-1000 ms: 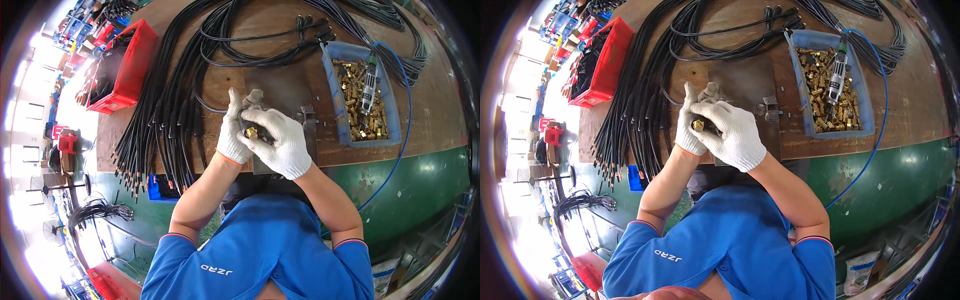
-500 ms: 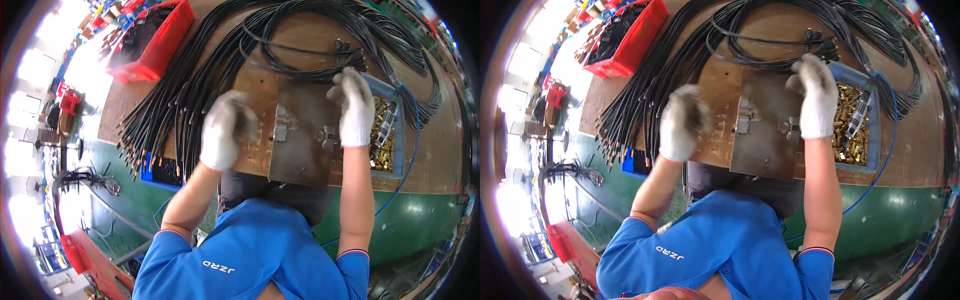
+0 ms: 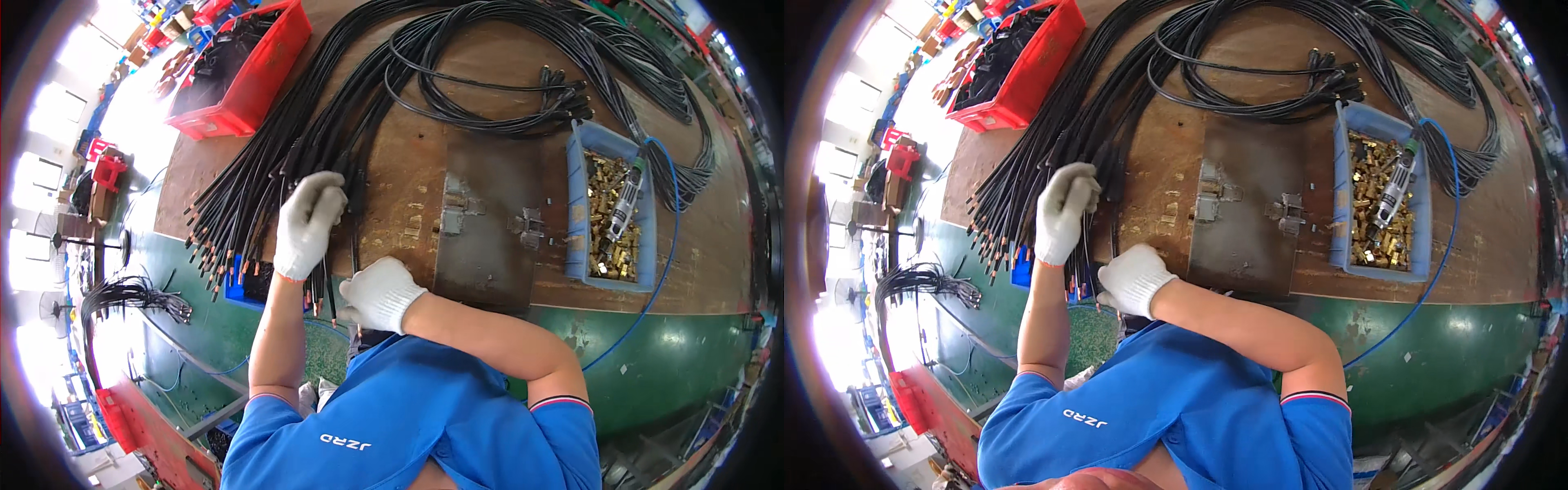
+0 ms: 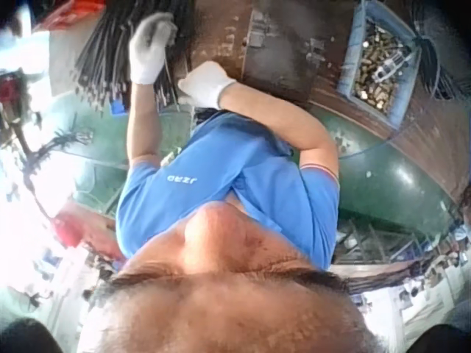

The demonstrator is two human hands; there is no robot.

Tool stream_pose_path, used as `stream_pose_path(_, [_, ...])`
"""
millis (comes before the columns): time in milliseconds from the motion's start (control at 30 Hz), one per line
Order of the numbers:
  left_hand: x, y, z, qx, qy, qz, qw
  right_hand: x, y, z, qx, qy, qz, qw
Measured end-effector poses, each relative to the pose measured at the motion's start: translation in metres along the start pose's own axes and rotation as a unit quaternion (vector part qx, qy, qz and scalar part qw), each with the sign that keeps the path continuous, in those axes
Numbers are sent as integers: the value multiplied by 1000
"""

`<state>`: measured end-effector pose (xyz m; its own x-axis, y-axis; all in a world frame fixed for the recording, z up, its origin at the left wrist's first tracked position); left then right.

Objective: The person repeatedly picks up black wires and brass terminals, inserts the terminal onto the wire end, and uses a pneumatic crimping tool to secure the connection. The finished wires are placed on the table, and the process is repeated for multiple units.

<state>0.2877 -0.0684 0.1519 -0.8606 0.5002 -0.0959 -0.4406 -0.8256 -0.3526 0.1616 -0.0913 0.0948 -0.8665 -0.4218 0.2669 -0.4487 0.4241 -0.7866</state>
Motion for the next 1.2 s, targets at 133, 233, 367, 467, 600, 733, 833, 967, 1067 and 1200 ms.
stream_pose_path(133, [25, 38, 75, -286, 376, -17, 881, 28, -24, 11, -86, 4, 43, 995])
stream_pose_path(233, [41, 70, 88, -249, 469, -136, 836, 65, -54, 28, -219, 20, -13, 975])
stream_pose_path(367, [43, 105, 73, -281, 475, -251, 795, 105, -71, 68, -210, 58, 58, 974])
stream_pose_path(467, [40, 116, 74, -336, 473, -293, 760, 124, -73, 99, -152, 113, 139, 972])
stream_pose_path(600, [25, 103, 73, -406, 468, -259, 741, 137, -83, 98, -43, 61, 298, 952])
stream_pose_path(733, [17, 88, 72, -396, 447, -244, 764, 138, -84, 99, 19, 67, 332, 941])
stream_pose_path(833, [12, 84, 70, -417, 412, -247, 772, 139, -81, 98, 92, 42, 356, 929])
stream_pose_path(967, [13, 101, 74, -411, 406, -284, 765, 143, -80, 106, 110, 47, 345, 931])
stream_pose_path(1067, [22, 133, 80, -338, 384, -324, 796, 136, -78, 107, 106, 74, 308, 942])
stream_pose_path(1200, [19, 159, 56, -359, 294, -396, 793, 142, -76, 130, -93, 164, 262, 946])
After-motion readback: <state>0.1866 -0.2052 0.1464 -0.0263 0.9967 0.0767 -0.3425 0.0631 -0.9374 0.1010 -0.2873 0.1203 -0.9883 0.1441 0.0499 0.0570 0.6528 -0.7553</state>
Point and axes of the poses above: each hand's wrist, its own x-axis away from the middle knuckle, its own y-axis out of the palm, z = x × y, the point moved 10 cm from there along -x, towards the middle knuckle, and after that the axes turned 8 degrees about -x, right-handed, at the moved point
